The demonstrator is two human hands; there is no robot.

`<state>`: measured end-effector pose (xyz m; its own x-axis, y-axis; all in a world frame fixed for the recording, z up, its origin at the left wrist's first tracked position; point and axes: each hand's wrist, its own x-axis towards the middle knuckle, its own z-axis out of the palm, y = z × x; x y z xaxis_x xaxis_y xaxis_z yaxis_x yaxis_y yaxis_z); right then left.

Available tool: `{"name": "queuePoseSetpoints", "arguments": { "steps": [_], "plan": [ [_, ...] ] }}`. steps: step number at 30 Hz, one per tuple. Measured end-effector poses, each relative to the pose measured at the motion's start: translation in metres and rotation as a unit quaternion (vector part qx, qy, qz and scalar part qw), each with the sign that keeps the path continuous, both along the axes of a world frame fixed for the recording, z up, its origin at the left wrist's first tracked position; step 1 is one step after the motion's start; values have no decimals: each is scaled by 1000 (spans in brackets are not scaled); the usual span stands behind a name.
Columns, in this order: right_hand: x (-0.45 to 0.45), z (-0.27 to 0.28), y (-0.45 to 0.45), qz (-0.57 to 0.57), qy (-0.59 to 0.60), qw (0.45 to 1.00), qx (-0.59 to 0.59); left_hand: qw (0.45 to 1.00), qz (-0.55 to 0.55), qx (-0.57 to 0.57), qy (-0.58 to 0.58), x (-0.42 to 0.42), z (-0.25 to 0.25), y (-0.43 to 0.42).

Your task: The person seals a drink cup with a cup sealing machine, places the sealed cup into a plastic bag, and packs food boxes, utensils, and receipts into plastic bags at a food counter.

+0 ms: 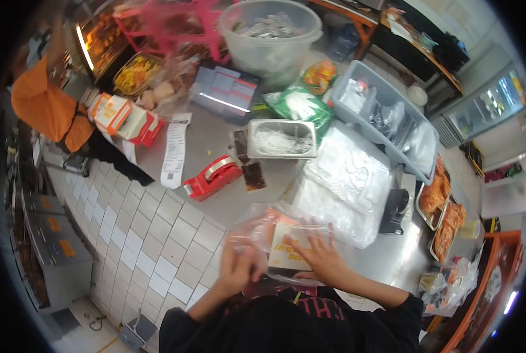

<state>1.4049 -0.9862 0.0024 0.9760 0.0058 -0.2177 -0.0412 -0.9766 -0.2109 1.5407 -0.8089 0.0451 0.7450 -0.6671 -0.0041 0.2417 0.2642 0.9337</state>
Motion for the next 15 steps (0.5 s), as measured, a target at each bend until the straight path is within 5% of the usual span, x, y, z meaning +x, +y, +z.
{"name": "queuePoseSetpoints", "arguments": {
  "steps": [1, 3, 6, 8, 11, 13, 15],
  "plan": [
    [-4, 16, -14, 3, -7, 1000, 14, 1000, -11, -2, -2, 7, 1, -1],
    [-9, 86, -60, 9, 392, 920, 26, 999, 30, -28, -9, 20, 5, -6],
    [-6, 178, -94, 120, 413, 901, 49, 993, 9, 7, -116, 13, 16, -14],
    [-11, 182, -117, 136, 68, 962, 226, 994, 9, 2, -109, 17, 16, -13],
    [84, 128, -200, -46, -79, 975, 203, 995, 26, -2, -95, 14, 12, -17],
    [152, 31, -282, -208, -207, 951, 95, 996, 28, 34, -83, 9, 12, -16],
    [198, -61, -343, -320, -199, 902, 210, 995, 79, 39, -40, 5, 5, -11]
  ]
}}
